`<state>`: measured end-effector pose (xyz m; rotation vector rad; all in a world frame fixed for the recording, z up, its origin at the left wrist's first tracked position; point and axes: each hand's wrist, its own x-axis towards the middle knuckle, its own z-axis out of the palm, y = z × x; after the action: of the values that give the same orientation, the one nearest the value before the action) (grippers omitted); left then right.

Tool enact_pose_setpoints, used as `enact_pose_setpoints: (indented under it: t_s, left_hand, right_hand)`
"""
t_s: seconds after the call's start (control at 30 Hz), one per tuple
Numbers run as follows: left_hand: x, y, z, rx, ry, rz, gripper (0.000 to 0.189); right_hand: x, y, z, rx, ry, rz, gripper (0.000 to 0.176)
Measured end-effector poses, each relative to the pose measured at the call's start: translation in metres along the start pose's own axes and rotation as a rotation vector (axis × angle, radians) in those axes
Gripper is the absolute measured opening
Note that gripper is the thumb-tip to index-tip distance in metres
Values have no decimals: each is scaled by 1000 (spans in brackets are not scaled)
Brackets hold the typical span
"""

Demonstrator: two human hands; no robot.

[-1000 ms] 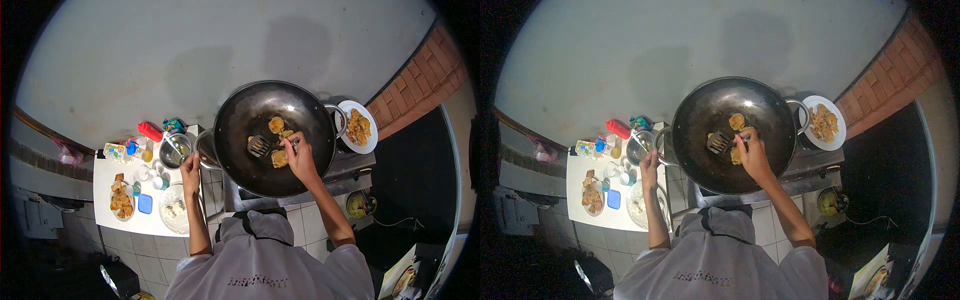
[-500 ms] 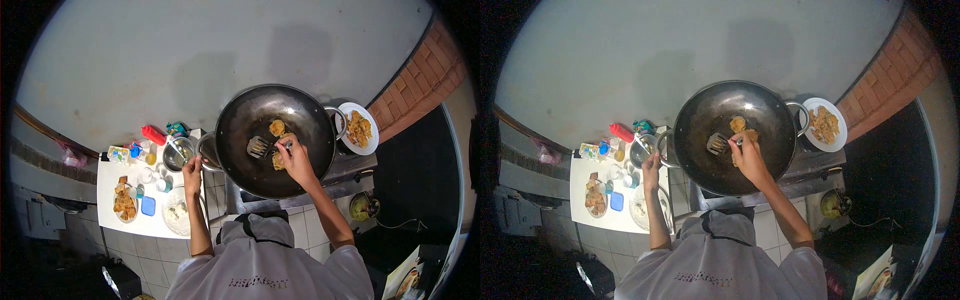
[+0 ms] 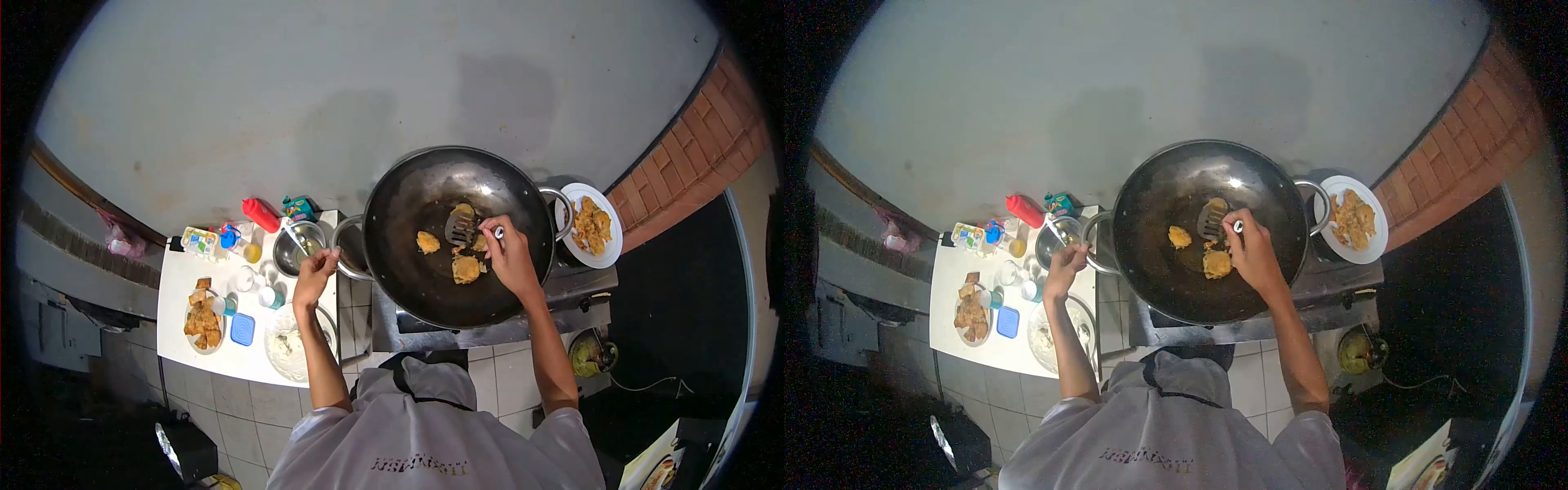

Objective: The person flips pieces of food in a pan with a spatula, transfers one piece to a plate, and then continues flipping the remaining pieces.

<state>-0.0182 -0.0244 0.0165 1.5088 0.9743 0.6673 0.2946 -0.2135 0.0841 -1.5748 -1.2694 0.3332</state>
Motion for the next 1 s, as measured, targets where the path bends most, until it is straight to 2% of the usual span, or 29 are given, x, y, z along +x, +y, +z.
enact_pose_setpoints:
  t_s: [0.13, 0.37, 0.43, 0.7, 0.87, 1.0]
  left_hand:
    - [-1, 12, -1, -79, -26, -82, 22]
    - [0, -2, 6, -155, 8, 14, 25]
    - [0, -2, 6, -77, 20, 48, 27]
    - [-4, 2, 10, -82, 53, 59, 28]
    - [0, -9, 3, 3, 24, 66, 31]
    - [2, -13, 4, 11, 20, 76, 31]
  right_hand:
    - [0, 2, 8, 87, -25, 75, 8]
    - [0, -2, 20, 120, 27, 74, 7]
    - [-1, -7, 23, 122, 45, 64, 7]
    - [1, -34, 30, 179, 42, 15, 8]
    - [0, -25, 36, 163, -17, 9, 8]
    - [-2, -21, 33, 122, 31, 22, 9]
